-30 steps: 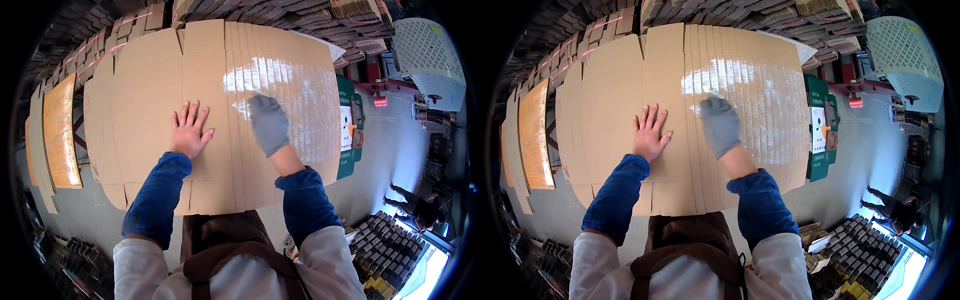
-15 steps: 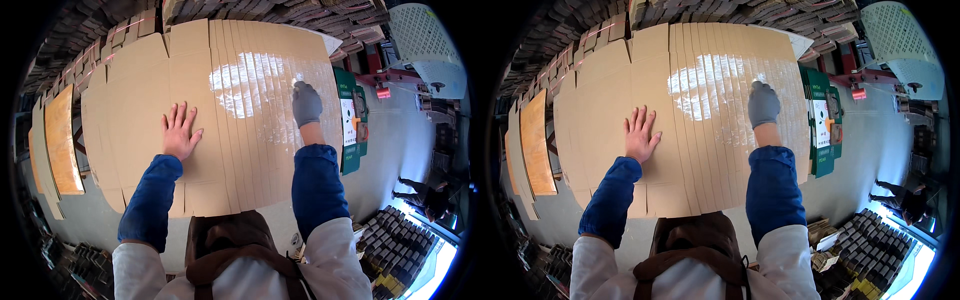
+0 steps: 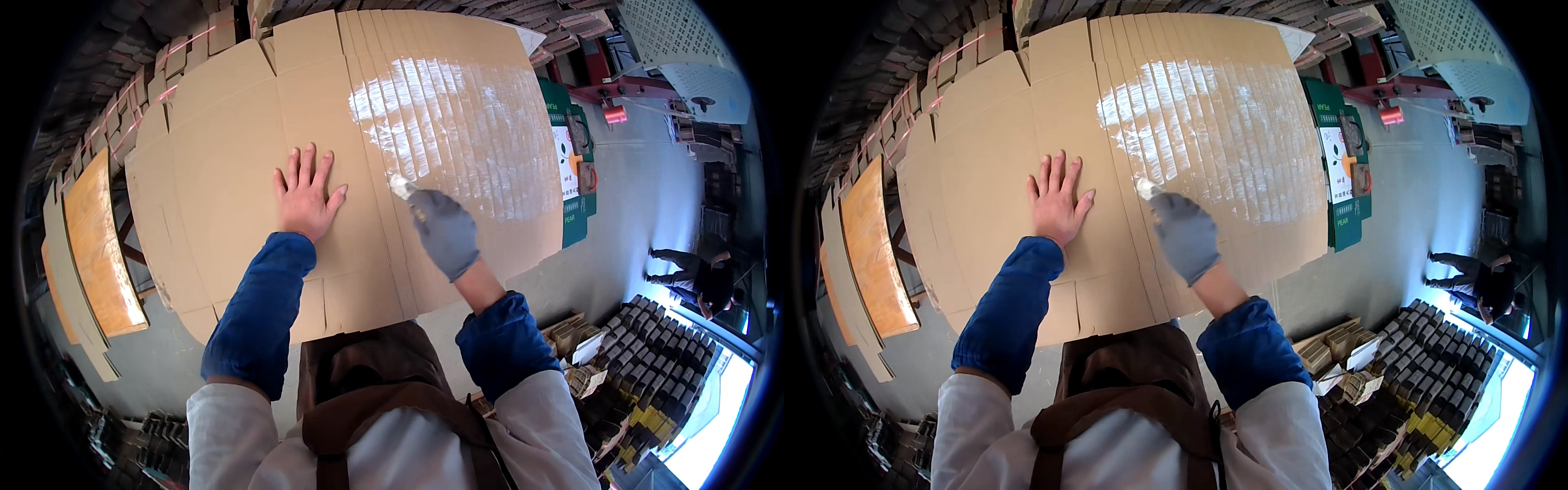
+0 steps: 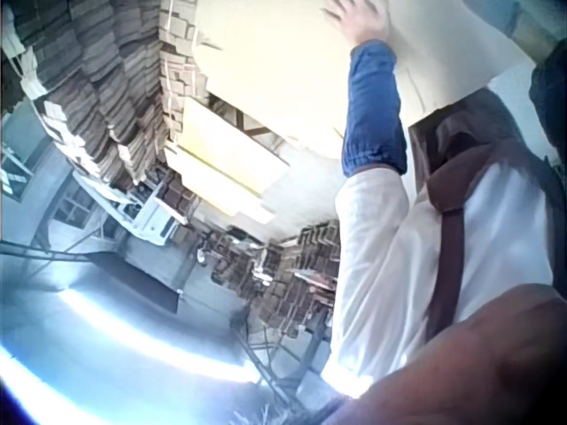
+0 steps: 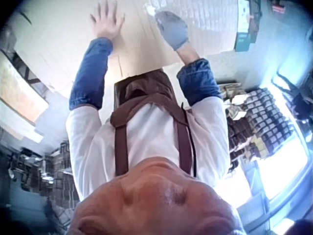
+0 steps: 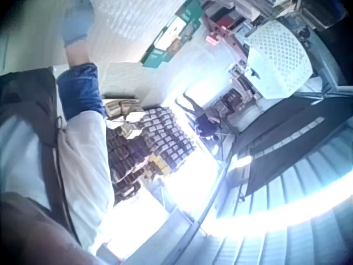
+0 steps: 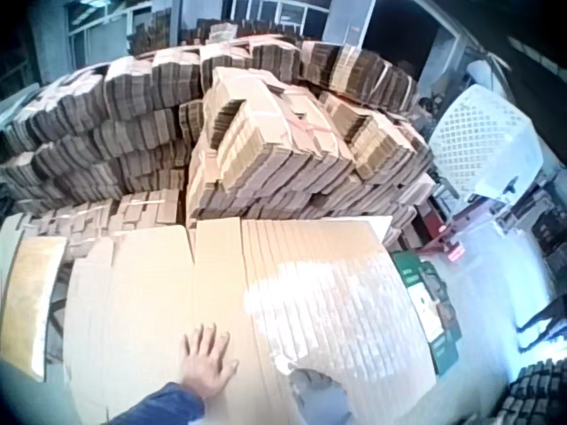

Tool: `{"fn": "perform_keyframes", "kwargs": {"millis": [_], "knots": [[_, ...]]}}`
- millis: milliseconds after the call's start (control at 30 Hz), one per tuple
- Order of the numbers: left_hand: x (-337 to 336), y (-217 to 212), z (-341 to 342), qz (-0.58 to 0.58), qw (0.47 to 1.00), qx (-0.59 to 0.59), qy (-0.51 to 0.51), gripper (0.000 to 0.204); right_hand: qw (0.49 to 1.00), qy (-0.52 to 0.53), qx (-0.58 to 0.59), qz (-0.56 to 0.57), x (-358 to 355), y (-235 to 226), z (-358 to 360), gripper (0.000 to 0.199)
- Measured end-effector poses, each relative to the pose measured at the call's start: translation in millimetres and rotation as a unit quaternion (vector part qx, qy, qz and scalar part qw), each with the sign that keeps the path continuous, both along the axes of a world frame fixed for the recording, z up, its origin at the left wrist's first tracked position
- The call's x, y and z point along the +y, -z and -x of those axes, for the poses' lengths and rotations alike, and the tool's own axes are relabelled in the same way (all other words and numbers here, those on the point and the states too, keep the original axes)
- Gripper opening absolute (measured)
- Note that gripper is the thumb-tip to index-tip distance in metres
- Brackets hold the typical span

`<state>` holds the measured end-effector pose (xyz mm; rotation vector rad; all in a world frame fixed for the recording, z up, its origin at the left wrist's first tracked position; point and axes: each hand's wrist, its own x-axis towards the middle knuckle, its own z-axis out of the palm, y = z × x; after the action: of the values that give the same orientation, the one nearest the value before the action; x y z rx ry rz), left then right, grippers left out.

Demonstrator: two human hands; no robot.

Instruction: The person applies a white adhesive substance to a large, flat piece of cardboard using a brush. They repeatedly dip the brush into a container on the floor to reload the adhesive and spread it across the surface of the cardboard in a systematic manner.

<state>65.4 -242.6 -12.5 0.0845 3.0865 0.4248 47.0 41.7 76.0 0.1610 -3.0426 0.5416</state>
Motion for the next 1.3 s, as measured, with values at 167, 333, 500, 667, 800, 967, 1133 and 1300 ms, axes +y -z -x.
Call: {"fn": "perform_keyframes", "kwargs": {"millis": [167,333,500,667,800,967,1133,1300], "knots": [[-1.1,2.2,3.8,-0.001,1.0,0.013,-0.004,0.066,0.997,-0.063,0.043,0.033,-23.7,-9.9,-46.5,0.017],[-2.2,3.6,-1.7,0.003,1.0,0.018,0.004,0.065,0.999,0.018,-0.019,-0.022,22.1,11.6,-54.3,0.018],[-0.2,10.0,-2.1,0.009,1.0,0.013,-0.001,0.064,0.998,-0.055,-0.02,0.017,-16.8,-11.9,-94.0,0.019],[-3.9,13.4,2.4,0.015,1.0,0.02,0.004,0.065,1.0,-0.001,-0.016,0.025,26.6,-8.4,-87.1,0.02],[-1.0,18.2,-1.4,0.017,1.0,0.023,0.004,0.064,0.992,-0.085,-0.079,0.056,11.8,-0.6,-115.9,0.027],[-3.4,17.8,-0.7,0.025,0.999,0.031,0.004,0.064,0.994,0.002,-0.019,0.106,75.5,-17.8,-87.4,0.019],[0.1,18.6,1.7,0.023,0.999,0.032,0.01,0.063,0.986,-0.133,-0.086,0.046,6.2,-20.9,-134.0,0.017],[-3.0,18.7,-1.5,0.022,0.999,0.033,0.006,0.063,0.997,-0.036,-0.061,0.023,39.7,-13.5,-111.1,0.022]]}}
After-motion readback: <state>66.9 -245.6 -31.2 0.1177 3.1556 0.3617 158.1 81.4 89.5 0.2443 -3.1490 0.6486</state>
